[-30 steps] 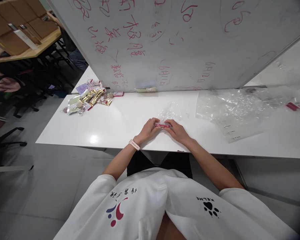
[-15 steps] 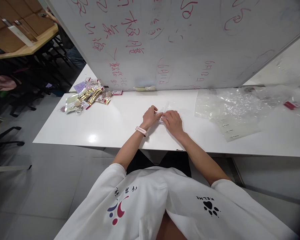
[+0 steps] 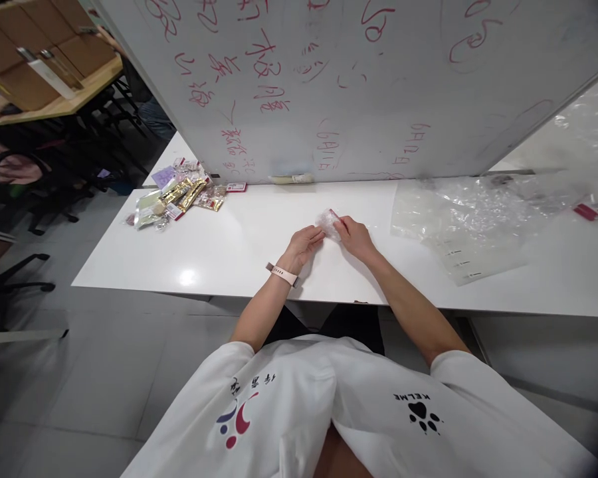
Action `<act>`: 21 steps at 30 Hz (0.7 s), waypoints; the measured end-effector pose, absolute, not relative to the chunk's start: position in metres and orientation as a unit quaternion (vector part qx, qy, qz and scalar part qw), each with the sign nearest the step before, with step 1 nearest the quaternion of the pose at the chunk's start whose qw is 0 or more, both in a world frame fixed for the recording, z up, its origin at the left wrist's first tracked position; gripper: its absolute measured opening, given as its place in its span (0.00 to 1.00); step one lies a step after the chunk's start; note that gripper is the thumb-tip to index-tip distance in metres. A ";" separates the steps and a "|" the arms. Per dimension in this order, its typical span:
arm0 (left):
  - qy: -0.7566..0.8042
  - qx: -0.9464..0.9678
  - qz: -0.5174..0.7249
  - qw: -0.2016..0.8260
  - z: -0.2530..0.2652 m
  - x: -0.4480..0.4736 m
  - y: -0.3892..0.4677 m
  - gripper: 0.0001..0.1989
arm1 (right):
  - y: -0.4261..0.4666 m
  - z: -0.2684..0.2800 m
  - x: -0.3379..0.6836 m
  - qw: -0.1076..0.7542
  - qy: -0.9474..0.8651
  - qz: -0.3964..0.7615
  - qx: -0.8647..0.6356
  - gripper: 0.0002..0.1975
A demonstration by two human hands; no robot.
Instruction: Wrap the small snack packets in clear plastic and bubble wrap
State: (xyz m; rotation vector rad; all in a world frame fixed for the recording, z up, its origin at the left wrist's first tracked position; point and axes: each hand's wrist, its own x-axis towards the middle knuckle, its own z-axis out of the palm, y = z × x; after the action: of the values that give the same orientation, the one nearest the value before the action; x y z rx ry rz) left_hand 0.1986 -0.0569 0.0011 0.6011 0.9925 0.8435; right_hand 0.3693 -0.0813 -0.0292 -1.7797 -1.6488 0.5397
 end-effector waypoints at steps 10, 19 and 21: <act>0.420 0.301 0.437 0.736 -0.006 0.216 -0.066 0.22 | -0.101 -0.014 0.391 0.411 -0.571 0.406 -0.582 0.25; 0.272 0.466 0.387 0.747 0.006 0.261 -0.077 0.22 | -0.139 0.036 0.443 0.425 -0.490 0.552 -0.523 0.26; 0.280 0.519 0.378 0.713 0.004 0.269 -0.076 0.20 | -0.135 0.045 0.485 0.480 -0.455 0.481 -0.576 0.22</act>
State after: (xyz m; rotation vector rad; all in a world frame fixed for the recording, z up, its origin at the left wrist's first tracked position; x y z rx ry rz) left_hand 0.2688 -0.0760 0.0037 1.1507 0.6210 0.8388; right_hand 0.4848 -0.1353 0.0453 -1.4057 -1.1099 1.1728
